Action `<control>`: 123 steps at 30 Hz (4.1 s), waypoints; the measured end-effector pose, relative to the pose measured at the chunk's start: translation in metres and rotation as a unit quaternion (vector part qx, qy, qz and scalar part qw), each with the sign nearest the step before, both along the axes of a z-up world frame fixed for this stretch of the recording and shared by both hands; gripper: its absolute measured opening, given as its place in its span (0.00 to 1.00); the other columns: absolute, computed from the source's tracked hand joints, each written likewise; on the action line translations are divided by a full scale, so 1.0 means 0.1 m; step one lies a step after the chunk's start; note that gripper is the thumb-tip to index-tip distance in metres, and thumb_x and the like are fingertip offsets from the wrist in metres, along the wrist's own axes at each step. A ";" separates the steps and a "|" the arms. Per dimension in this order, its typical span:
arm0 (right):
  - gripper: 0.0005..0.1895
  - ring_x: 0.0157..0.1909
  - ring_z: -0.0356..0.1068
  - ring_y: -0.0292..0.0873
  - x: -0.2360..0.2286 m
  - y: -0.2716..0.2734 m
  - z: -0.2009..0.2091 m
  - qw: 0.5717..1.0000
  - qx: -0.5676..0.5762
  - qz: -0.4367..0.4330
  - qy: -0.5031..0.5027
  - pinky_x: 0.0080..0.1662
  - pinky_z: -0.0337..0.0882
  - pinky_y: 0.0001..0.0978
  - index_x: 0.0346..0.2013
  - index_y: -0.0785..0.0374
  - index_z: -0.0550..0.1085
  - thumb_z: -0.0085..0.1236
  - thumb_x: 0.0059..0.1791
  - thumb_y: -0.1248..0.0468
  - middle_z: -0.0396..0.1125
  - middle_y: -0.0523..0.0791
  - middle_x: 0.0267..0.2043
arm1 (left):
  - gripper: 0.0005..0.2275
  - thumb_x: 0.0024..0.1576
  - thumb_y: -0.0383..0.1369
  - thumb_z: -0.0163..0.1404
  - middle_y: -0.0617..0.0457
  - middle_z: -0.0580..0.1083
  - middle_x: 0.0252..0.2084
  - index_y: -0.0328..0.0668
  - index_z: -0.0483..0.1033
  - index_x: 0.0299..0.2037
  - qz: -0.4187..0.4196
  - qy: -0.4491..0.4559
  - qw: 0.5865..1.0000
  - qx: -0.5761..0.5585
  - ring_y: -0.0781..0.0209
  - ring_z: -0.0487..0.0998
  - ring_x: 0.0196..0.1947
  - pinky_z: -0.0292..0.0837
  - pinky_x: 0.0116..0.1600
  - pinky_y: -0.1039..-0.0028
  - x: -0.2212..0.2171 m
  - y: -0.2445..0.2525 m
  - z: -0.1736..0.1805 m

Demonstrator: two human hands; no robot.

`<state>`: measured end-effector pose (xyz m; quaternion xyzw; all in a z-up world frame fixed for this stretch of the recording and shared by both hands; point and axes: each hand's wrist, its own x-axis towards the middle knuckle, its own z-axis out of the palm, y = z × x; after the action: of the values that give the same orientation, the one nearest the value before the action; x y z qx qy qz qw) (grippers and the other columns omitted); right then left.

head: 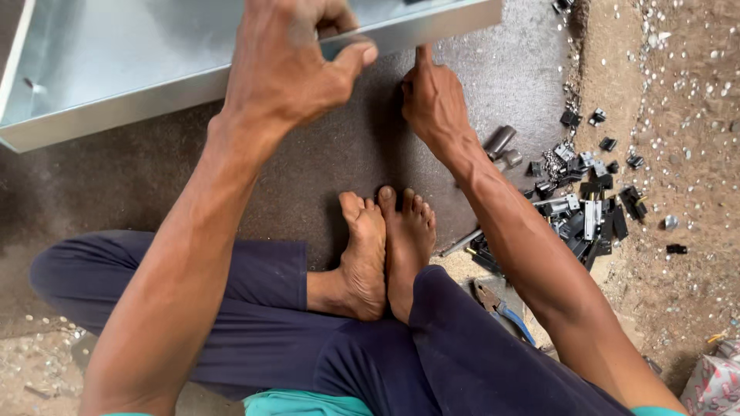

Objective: The person sits on the floor and uses a hammer to attach metal latches to rectangular metal frames. They repeatedly pick up frames, position latches, and hammer them into place, stacking completed frames nearby.

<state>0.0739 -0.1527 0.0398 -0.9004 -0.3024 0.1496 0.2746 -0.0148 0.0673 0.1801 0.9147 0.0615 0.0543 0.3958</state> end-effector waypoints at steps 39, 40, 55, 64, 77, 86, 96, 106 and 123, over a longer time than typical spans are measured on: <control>0.25 0.18 0.56 0.35 -1.35 -1.28 0.26 0.969 -0.075 -0.172 0.164 0.22 0.57 0.31 0.25 0.64 0.68 0.38 0.62 0.53 0.59 0.41 0.18 | 0.07 0.57 0.33 0.61 0.51 0.75 0.32 0.37 0.82 0.37 -0.013 0.051 0.998 0.037 0.59 0.74 0.33 0.75 0.38 0.70 -0.54 -0.81 -2.00; 0.24 0.19 0.57 0.34 -1.37 -1.29 0.30 0.965 -0.050 -0.195 0.167 0.23 0.58 0.30 0.26 0.63 0.68 0.38 0.60 0.52 0.59 0.40 0.18 | 0.07 0.57 0.33 0.61 0.50 0.74 0.30 0.37 0.82 0.37 -0.015 0.071 0.997 0.030 0.58 0.74 0.32 0.75 0.37 0.70 -0.53 -0.80 -1.98; 0.28 0.20 0.58 0.31 -1.37 -1.21 0.65 0.970 0.076 -0.180 0.147 0.22 0.59 0.27 0.28 0.62 0.63 0.36 0.61 0.44 0.57 0.38 0.18 | 0.09 0.53 0.34 0.63 0.48 0.77 0.37 0.38 0.82 0.37 0.007 0.010 0.998 0.057 0.58 0.77 0.39 0.77 0.41 0.71 -0.60 -0.82 -2.02; 0.22 0.21 0.57 0.33 -1.37 -1.10 0.70 0.947 0.027 -0.238 0.213 0.23 0.58 0.27 0.30 0.64 0.67 0.40 0.59 0.50 0.58 0.40 0.19 | 0.17 0.47 0.44 0.68 0.49 0.76 0.33 0.39 0.83 0.34 0.016 0.211 0.975 -0.063 0.58 0.75 0.36 0.72 0.42 0.64 -0.38 -0.65 -1.61; 0.26 0.21 0.58 0.36 -1.35 -1.44 0.50 0.975 -0.072 -0.176 0.112 0.23 0.58 0.31 0.29 0.59 0.68 0.34 0.63 0.48 0.60 0.43 0.21 | 0.16 0.32 0.36 0.75 0.54 0.79 0.22 0.42 0.77 0.18 0.104 0.108 0.983 -0.103 0.62 0.80 0.25 0.75 0.33 0.71 0.90 -0.30 -1.88; 0.24 0.20 0.58 0.29 -1.30 -1.24 0.55 0.940 0.209 -0.230 0.142 0.22 0.60 0.26 0.30 0.63 0.70 0.43 0.59 0.48 0.59 0.39 0.20 | 0.17 0.34 0.32 0.73 0.45 0.77 0.32 0.38 0.76 0.25 0.090 0.113 0.990 0.003 0.49 0.81 0.31 0.80 0.35 0.60 0.94 -0.40 -1.89; 0.19 0.18 0.53 0.33 -1.05 -1.43 0.69 0.802 0.517 -0.264 0.143 0.22 0.58 0.26 0.32 0.58 0.70 0.31 0.56 0.55 0.60 0.37 0.20 | 0.17 0.34 0.34 0.74 0.41 0.78 0.32 0.37 0.75 0.21 0.056 0.153 0.986 0.016 0.47 0.82 0.34 0.81 0.36 0.60 0.95 -0.36 -1.70; 0.19 0.22 0.58 0.37 -0.96 -1.45 0.94 0.943 0.298 -0.149 -0.018 0.24 0.59 0.34 0.30 0.62 0.67 0.39 0.61 0.56 0.60 0.42 0.21 | 0.14 0.38 0.29 0.71 0.47 0.77 0.28 0.38 0.74 0.23 0.065 0.202 0.977 0.023 0.55 0.80 0.27 0.80 0.32 0.66 1.04 -0.40 -1.86; 0.26 0.19 0.62 0.50 -1.69 -2.10 0.71 0.925 -0.192 -0.288 0.158 0.26 0.62 0.49 0.33 0.70 0.71 0.44 0.57 0.47 0.62 0.52 0.16 | 0.27 0.47 0.45 0.59 0.37 0.76 0.30 0.23 0.70 0.46 0.031 0.179 0.983 -0.004 0.45 0.79 0.28 0.77 0.30 0.58 0.83 -0.93 -1.78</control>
<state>-0.0952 -0.3623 0.1106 -0.9489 0.0515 0.2598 0.1716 0.0683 -0.0262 0.0018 0.9057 0.1595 -0.0980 0.3803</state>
